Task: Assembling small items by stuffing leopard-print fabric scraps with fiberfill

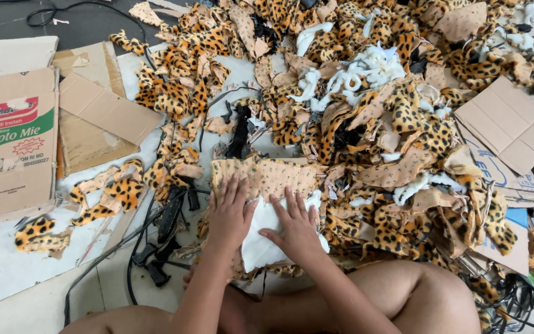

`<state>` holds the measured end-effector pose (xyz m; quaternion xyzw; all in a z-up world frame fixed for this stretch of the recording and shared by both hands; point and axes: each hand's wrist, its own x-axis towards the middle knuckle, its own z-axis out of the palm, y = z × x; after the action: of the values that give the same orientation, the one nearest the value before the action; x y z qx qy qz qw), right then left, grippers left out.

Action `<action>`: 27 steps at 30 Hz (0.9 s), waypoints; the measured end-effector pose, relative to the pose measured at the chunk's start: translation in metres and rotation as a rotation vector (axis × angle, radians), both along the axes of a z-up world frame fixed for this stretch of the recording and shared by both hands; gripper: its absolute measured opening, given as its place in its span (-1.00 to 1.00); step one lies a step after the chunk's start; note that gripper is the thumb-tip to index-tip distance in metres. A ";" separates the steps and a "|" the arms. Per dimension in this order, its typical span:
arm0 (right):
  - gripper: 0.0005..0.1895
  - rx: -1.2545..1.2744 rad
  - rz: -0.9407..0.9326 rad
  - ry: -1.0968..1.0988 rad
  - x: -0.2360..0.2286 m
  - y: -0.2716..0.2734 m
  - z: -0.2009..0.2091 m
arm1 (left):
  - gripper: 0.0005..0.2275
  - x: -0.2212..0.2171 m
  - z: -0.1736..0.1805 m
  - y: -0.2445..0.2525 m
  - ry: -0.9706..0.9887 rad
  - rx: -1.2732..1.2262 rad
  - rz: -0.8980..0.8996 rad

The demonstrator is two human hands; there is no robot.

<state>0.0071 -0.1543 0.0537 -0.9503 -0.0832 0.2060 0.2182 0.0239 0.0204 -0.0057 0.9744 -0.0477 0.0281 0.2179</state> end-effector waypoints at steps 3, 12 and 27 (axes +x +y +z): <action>-0.12 0.028 -0.012 -0.016 -0.002 0.001 0.004 | -0.47 0.004 -0.014 0.004 -0.037 0.042 -0.027; -0.32 0.054 -0.027 -0.168 0.010 -0.018 -0.001 | -0.56 -0.032 0.018 -0.008 -0.035 -0.030 -0.076; -0.82 -0.074 0.320 -0.199 -0.016 -0.058 -0.086 | -0.50 -0.056 0.016 -0.012 -0.031 -0.014 -0.130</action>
<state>-0.0086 -0.2126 -0.0318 -0.9480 -0.2466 0.1461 0.1383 -0.0320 0.0087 0.0099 0.9671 -0.1141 0.0292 0.2256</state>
